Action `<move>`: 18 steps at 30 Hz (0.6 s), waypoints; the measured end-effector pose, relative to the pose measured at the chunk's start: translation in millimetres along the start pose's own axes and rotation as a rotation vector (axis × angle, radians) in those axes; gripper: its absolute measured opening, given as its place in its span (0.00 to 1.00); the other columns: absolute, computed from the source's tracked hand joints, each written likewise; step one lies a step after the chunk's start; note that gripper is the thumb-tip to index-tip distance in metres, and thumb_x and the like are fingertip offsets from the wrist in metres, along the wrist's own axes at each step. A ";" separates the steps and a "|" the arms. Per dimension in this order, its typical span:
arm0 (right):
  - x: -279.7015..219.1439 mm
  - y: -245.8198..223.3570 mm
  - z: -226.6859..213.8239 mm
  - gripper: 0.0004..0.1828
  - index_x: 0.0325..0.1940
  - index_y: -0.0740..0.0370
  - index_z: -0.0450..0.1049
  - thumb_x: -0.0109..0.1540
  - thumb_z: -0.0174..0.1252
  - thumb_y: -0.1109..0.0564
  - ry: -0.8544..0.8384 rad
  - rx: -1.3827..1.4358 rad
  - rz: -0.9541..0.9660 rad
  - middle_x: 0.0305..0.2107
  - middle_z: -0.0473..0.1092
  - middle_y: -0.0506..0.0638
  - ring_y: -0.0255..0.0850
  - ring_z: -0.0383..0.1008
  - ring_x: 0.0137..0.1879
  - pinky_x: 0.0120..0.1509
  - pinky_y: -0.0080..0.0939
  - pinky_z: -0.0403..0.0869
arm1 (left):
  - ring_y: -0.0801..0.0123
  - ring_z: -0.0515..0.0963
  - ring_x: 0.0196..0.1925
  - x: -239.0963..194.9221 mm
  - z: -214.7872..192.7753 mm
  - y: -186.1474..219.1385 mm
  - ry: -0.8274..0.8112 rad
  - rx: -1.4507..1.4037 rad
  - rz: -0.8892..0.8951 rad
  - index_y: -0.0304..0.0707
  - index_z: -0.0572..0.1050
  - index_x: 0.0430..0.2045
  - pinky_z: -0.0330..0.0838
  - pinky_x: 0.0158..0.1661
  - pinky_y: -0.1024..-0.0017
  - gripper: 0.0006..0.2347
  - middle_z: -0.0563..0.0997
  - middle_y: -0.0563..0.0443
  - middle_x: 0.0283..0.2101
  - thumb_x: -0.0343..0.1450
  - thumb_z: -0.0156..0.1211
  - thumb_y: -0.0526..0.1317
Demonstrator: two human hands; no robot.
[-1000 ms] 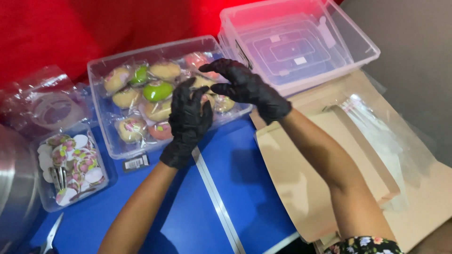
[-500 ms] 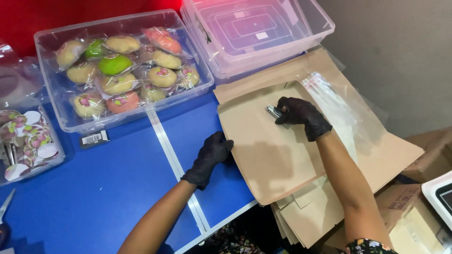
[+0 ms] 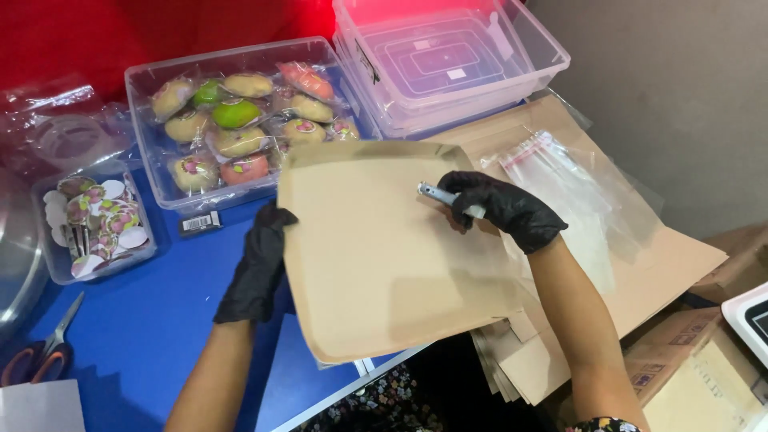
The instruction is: Assembling a cardboard pastry box by folding the flaps and securing them with a handheld stapler.
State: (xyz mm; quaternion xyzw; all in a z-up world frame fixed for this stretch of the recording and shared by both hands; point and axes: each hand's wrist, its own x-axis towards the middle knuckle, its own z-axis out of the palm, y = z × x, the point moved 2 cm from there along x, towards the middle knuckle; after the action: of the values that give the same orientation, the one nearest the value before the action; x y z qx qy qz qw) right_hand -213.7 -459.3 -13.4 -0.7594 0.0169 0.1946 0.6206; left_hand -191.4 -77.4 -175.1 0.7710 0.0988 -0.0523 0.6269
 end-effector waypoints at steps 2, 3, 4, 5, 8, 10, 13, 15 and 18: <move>-3.8 -22.1 -6.0 0.21 0.44 0.69 0.76 0.47 0.59 0.58 -0.081 0.085 -0.109 0.17 0.71 0.64 0.50 0.75 0.24 0.28 0.42 0.71 | 0.47 0.74 0.61 -8.7 -36.5 26.6 0.086 0.011 0.132 0.52 0.81 0.38 0.65 0.61 0.63 0.14 0.77 0.40 0.60 0.68 0.48 0.48; -1.2 -30.2 -17.9 0.28 0.51 0.70 0.73 0.46 0.63 0.61 -0.080 0.133 -0.244 0.25 0.73 0.67 0.50 0.77 0.28 0.29 0.43 0.73 | 0.43 0.74 0.59 -27.4 -53.4 61.4 0.103 0.167 0.407 0.44 0.79 0.40 0.65 0.61 0.59 0.14 0.78 0.37 0.55 0.74 0.41 0.41; 1.6 -38.4 -30.4 0.36 0.57 0.72 0.70 0.44 0.67 0.64 -0.079 0.181 -0.380 0.34 0.74 0.69 0.51 0.78 0.32 0.29 0.44 0.75 | 0.39 0.74 0.57 -46.9 -69.3 95.5 0.119 0.324 0.682 0.36 0.77 0.43 0.66 0.60 0.56 0.16 0.79 0.33 0.50 0.79 0.34 0.34; 4.7 -34.6 -47.1 0.36 0.57 0.72 0.70 0.44 0.67 0.64 -0.081 0.181 -0.381 0.34 0.74 0.69 0.51 0.78 0.32 0.29 0.44 0.75 | 0.39 0.74 0.57 -48.8 -70.9 108.5 0.121 0.325 0.682 0.36 0.77 0.43 0.66 0.60 0.56 0.16 0.79 0.33 0.50 0.79 0.34 0.34; 10.3 -26.0 -91.4 0.35 0.60 0.71 0.69 0.47 0.58 0.64 -0.286 0.793 -0.529 0.31 0.62 0.71 0.45 0.59 0.21 0.23 0.40 0.61 | 0.51 0.75 0.50 -28.6 -77.6 161.5 0.248 0.020 0.567 0.42 0.75 0.34 0.68 0.52 0.60 0.09 0.78 0.43 0.43 0.72 0.42 0.37; 6.2 -20.0 -108.3 0.30 0.56 0.51 0.65 0.48 0.57 0.53 -0.534 0.710 -0.711 0.19 0.62 0.53 0.40 0.59 0.19 0.21 0.36 0.58 | 0.69 0.76 0.39 14.1 -80.9 212.0 0.418 -0.436 0.367 0.51 0.71 0.21 0.70 0.40 0.67 0.02 0.77 0.57 0.33 0.61 0.54 0.42; 7.1 -10.7 -67.1 0.17 0.37 0.71 0.69 0.57 0.63 0.53 -0.659 0.801 -0.805 0.12 0.51 0.39 0.28 0.48 0.12 0.14 0.30 0.50 | 0.55 0.76 0.53 74.6 -55.6 239.2 0.040 -0.870 0.393 0.53 0.69 0.28 0.77 0.45 0.61 0.09 0.71 0.47 0.48 0.61 0.63 0.43; 41.5 25.2 -63.7 0.20 0.40 0.68 0.74 0.52 0.69 0.53 -0.529 0.387 -0.683 0.25 0.64 0.47 0.34 0.62 0.27 0.31 0.36 0.64 | 0.60 0.74 0.39 168.2 -6.6 233.5 0.081 -0.855 0.401 0.52 0.70 0.23 0.69 0.34 0.61 0.05 0.71 0.50 0.35 0.60 0.61 0.41; 86.1 22.8 7.6 0.28 0.52 0.62 0.75 0.51 0.68 0.48 -0.585 -0.228 -0.390 0.45 0.77 0.52 0.41 0.77 0.47 0.51 0.40 0.77 | 0.63 0.72 0.21 274.1 79.7 220.6 0.136 -0.775 0.343 0.44 0.72 0.16 0.62 0.22 0.60 0.06 0.73 0.51 0.20 0.62 0.60 0.41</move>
State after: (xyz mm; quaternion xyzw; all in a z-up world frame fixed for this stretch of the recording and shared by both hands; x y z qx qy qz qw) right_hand -142.4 -438.8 -63.2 -0.7250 -0.3280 0.2822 0.5359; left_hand 127.4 -174.3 -36.8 0.4856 0.0226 0.1447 0.8618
